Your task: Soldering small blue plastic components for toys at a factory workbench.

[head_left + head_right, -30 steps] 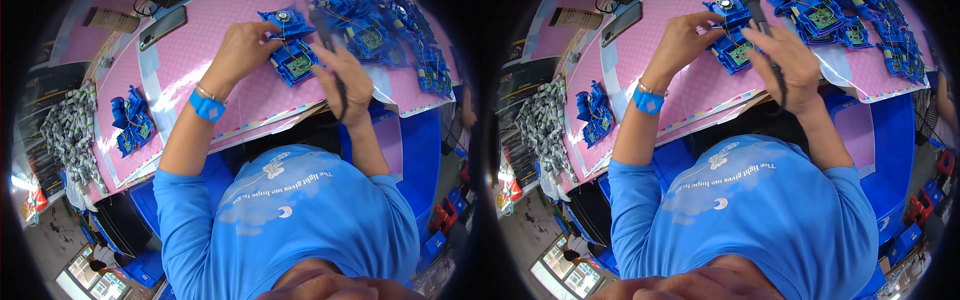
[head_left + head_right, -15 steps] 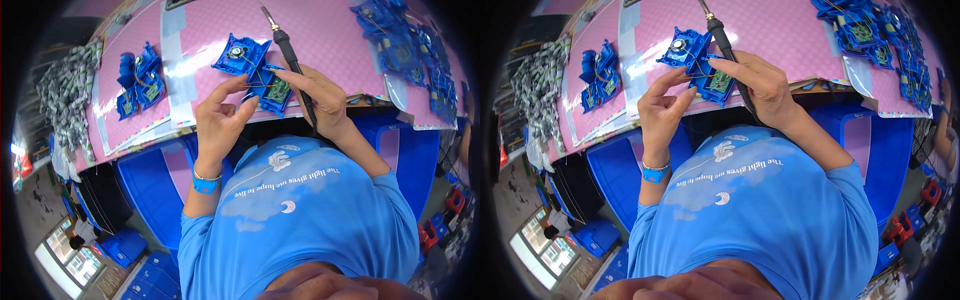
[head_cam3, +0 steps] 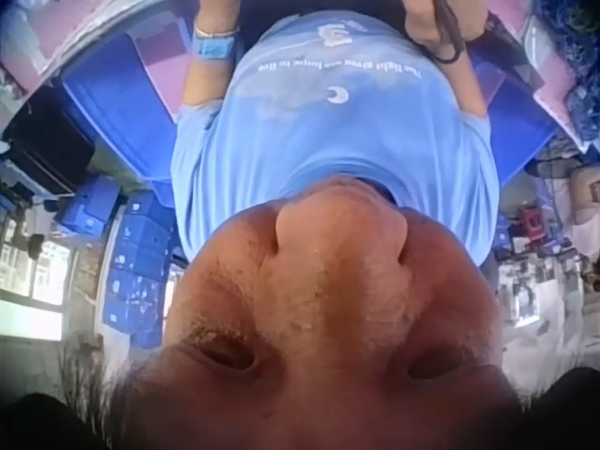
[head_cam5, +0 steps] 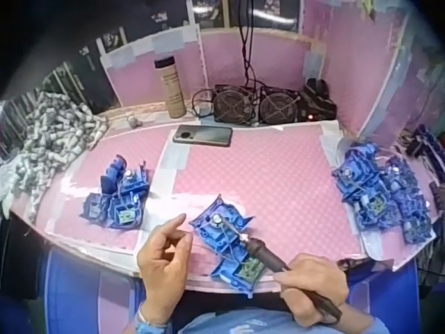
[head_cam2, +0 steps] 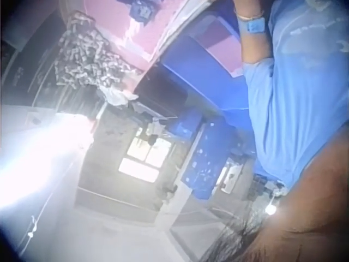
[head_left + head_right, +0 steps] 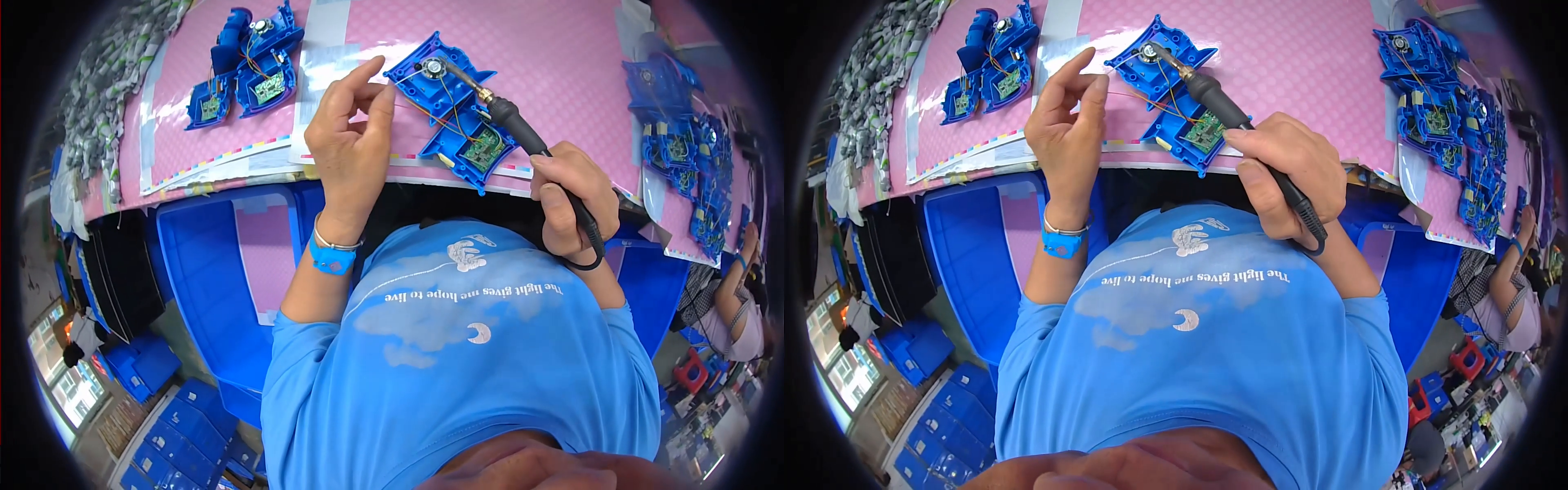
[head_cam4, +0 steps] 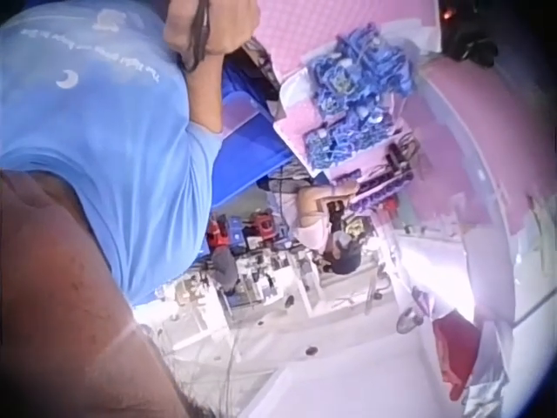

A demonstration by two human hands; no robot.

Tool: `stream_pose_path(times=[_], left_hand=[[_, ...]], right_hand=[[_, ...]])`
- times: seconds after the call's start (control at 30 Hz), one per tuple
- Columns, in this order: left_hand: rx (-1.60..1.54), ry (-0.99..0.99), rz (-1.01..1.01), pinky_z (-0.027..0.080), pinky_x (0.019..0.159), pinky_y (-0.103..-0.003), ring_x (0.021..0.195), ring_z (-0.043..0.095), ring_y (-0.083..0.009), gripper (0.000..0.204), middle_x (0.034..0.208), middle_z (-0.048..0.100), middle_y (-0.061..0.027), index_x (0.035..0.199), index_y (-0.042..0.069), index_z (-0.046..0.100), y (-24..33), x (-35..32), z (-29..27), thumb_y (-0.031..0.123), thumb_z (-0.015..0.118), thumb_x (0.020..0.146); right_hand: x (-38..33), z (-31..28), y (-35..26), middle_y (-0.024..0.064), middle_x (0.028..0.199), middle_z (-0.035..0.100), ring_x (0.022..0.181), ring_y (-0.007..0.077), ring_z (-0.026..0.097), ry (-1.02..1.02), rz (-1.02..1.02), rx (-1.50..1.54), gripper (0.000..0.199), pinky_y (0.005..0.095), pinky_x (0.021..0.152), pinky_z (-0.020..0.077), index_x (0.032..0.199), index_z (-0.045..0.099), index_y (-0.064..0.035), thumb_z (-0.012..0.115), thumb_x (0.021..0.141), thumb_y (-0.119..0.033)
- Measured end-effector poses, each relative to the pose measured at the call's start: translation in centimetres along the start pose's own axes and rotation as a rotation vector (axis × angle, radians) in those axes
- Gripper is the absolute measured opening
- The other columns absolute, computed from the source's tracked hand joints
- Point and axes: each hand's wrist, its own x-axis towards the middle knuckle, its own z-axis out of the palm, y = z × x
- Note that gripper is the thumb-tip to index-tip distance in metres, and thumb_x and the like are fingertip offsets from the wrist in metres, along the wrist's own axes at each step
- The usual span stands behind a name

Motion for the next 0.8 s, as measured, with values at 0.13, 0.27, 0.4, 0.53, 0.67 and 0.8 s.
stream_pose_path(times=[0.13,0.27,0.4,0.53,0.67,0.8], left_hand=[[0.238,0.034,0.161,0.049,0.058,-0.022,0.073,0.064,-0.0066,0.031,0.085,0.071,-0.0022,0.123,0.005,0.071,-1.0,0.0,0.8,0.001,0.073,0.092],[0.308,0.042,0.238,0.050,0.054,-0.024,0.063,0.063,-0.0094,0.028,0.080,0.069,-0.0056,0.117,0.003,0.070,-0.9,-0.1,0.9,-0.002,0.074,0.089],[0.335,0.053,0.210,0.050,0.057,-0.021,0.070,0.065,-0.0061,0.032,0.080,0.072,-0.0006,0.122,0.007,0.069,-1.0,-0.3,0.9,0.001,0.073,0.091],[0.317,0.055,0.239,0.050,0.055,-0.022,0.065,0.064,-0.0076,0.031,0.079,0.070,-0.0028,0.120,0.005,0.068,-1.0,-0.2,1.2,-0.002,0.074,0.090],[0.310,0.061,0.268,0.050,0.053,-0.024,0.060,0.062,-0.0091,0.030,0.077,0.067,-0.0050,0.117,0.003,0.067,-1.1,0.0,1.3,-0.004,0.074,0.089],[0.304,0.070,0.272,0.050,0.053,-0.024,0.061,0.062,-0.0089,0.030,0.077,0.068,-0.0050,0.117,0.003,0.067,-1.1,0.0,1.3,-0.003,0.074,0.089]], right_hand=[[-0.4,-0.1,0.0,0.0092,0.070,0.059,0.057,0.0168,0.055,-0.021,0.021,-0.004,0.024,0.0307,0.052,0.0404,0.111,0.066,0.0093,0.059,0.092,-0.004],[-0.4,-0.1,0.2,0.0088,0.069,0.059,0.057,0.0169,0.055,-0.030,0.038,0.006,0.024,0.0310,0.052,0.0406,0.110,0.067,0.0093,0.060,0.092,-0.004],[-0.5,0.1,0.6,0.0088,0.068,0.059,0.056,0.0171,0.055,-0.035,0.032,0.023,0.024,0.0310,0.052,0.0406,0.109,0.068,0.0093,0.061,0.092,-0.005],[-0.5,0.3,0.6,0.0089,0.068,0.060,0.056,0.0174,0.055,-0.026,0.045,0.031,0.024,0.0312,0.052,0.0412,0.109,0.068,0.0091,0.061,0.092,-0.006],[-0.4,0.3,0.6,0.0092,0.069,0.060,0.056,0.0178,0.055,-0.047,0.062,-0.006,0.023,0.0317,0.054,0.0420,0.107,0.069,0.0093,0.062,0.092,-0.006],[-0.4,0.4,0.6,0.0095,0.068,0.060,0.057,0.0180,0.055,-0.059,0.066,-0.009,0.022,0.0317,0.054,0.0422,0.106,0.069,0.0099,0.062,0.092,-0.006]])
